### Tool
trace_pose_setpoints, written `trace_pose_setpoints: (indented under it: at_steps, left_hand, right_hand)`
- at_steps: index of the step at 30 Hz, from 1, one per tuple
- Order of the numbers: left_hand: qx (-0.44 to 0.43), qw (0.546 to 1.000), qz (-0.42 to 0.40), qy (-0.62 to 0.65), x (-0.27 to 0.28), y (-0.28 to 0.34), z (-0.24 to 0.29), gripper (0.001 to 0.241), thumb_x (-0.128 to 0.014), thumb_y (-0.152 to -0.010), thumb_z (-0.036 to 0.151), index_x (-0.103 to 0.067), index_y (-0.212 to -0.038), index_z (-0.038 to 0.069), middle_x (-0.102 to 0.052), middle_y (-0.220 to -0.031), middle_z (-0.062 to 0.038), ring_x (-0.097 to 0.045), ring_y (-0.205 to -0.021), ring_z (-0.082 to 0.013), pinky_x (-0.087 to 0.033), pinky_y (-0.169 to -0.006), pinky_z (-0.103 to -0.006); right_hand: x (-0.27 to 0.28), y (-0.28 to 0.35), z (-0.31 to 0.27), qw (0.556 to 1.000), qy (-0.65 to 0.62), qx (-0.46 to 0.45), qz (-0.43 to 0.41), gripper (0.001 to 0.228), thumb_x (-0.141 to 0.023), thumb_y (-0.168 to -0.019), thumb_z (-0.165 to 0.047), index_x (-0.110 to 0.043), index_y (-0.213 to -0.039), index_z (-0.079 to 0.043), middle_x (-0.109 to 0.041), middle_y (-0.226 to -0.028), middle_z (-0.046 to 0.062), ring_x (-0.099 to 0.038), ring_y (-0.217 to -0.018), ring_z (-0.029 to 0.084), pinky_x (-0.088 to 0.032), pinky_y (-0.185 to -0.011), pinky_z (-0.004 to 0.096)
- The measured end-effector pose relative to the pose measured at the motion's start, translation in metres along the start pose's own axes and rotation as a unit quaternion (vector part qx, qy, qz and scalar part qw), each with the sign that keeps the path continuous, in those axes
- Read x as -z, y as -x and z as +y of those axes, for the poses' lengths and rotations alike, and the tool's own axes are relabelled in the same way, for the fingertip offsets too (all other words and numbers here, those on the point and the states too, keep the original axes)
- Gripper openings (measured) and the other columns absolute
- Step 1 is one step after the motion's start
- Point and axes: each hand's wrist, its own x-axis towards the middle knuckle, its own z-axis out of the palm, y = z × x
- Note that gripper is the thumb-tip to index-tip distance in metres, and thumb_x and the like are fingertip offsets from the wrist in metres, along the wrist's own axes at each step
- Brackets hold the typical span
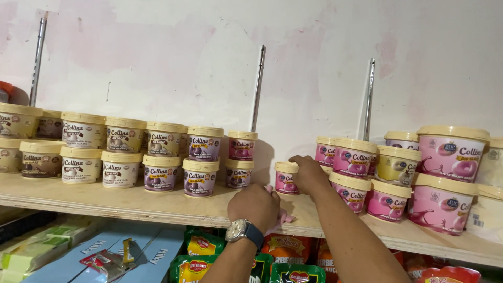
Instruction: Arranging and organizing tubs of food glaze on a grocery store shelf.
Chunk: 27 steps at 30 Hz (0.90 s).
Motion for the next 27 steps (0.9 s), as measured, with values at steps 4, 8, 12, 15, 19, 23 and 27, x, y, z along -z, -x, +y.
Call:
trace_pose_setpoints:
  at_steps: [4,8,12,15,19,23,27]
  left_hand:
    - [0.013,1.0,-0.003,0.023,0.008,0.005,0.003,0.041,-0.053,-0.099,0.046,-0.076,-0.09,0.014,-0.075,-0.085,-0.009,-0.071,-0.075,-0.0303,-0.055,-0.068,-0.042]
    - [-0.003,1.0,-0.023,-0.01,0.009,0.004,0.003,0.042,-0.057,-0.098,0.048,-0.075,-0.088,0.012,-0.074,-0.084,-0.01,-0.071,-0.073,-0.0284,-0.057,-0.066,-0.0395]
    - [-0.031,0.996,-0.079,0.008,0.042,0.02,0.008,0.052,-0.04,-0.099,0.042,-0.078,-0.103,0.007,-0.078,-0.101,-0.015,-0.074,-0.105,-0.0346,-0.059,-0.09,-0.0466]
    - [-0.021,0.996,-0.091,0.012,0.046,0.023,0.01,0.052,-0.041,-0.099,0.042,-0.076,-0.109,0.006,-0.076,-0.107,-0.016,-0.072,-0.11,-0.0346,-0.058,-0.095,-0.0462]
    - [-0.037,0.996,-0.084,-0.004,0.015,-0.002,-0.003,0.052,-0.045,-0.097,0.045,-0.073,-0.116,0.006,-0.074,-0.114,-0.017,-0.07,-0.115,-0.0377,-0.056,-0.099,-0.0481]
    - [0.034,0.992,0.071,0.095,-0.014,-0.047,-0.037,0.063,-0.055,-0.085,0.055,-0.053,-0.125,0.007,-0.06,-0.118,-0.02,-0.064,-0.114,-0.0473,-0.052,-0.097,-0.0524]
    - [-0.118,0.985,0.127,0.022,0.008,-0.057,-0.084,0.07,-0.092,-0.046,0.002,-0.063,-0.11,0.007,-0.054,-0.12,-0.013,-0.049,-0.1,-0.0425,-0.048,-0.095,-0.0545]
  right_hand:
    - [-0.01,-0.013,0.012,0.999,0.018,0.038,0.021,0.04,-0.057,-0.09,-0.002,-0.07,-0.125,-0.016,-0.065,-0.125,0.003,-0.064,-0.114,0.025,-0.053,-0.099,0.043]
    - [-0.003,-0.001,-0.001,1.0,0.014,0.004,-0.001,0.042,-0.051,-0.091,0.004,-0.066,-0.126,-0.014,-0.065,-0.123,0.004,-0.063,-0.112,0.025,-0.053,-0.098,0.044]
    - [-0.033,-0.05,0.05,0.994,0.076,0.082,0.004,0.044,-0.065,-0.086,-0.016,-0.065,-0.13,-0.021,-0.064,-0.128,0.011,-0.063,-0.126,0.036,-0.053,-0.105,0.05]
    - [-0.026,-0.039,0.04,0.993,0.089,0.079,-0.001,0.047,-0.069,-0.086,-0.026,-0.064,-0.133,-0.02,-0.062,-0.131,0.013,-0.063,-0.126,0.039,-0.053,-0.105,0.052]
    - [-0.003,0.0,-0.001,0.994,0.084,0.069,-0.002,0.053,-0.066,-0.089,-0.029,-0.059,-0.141,-0.019,-0.057,-0.137,0.014,-0.062,-0.127,0.04,-0.054,-0.104,0.054]
    - [0.012,0.012,-0.041,0.992,0.075,0.099,-0.02,0.053,-0.065,-0.092,-0.029,-0.058,-0.142,-0.013,-0.054,-0.141,0.018,-0.06,-0.129,0.043,-0.053,-0.104,0.056]
    - [-0.025,-0.015,-0.06,0.984,0.097,0.14,0.047,0.06,-0.065,-0.089,-0.025,-0.05,-0.146,-0.014,-0.051,-0.139,0.009,-0.06,-0.117,0.03,-0.054,-0.096,0.046]
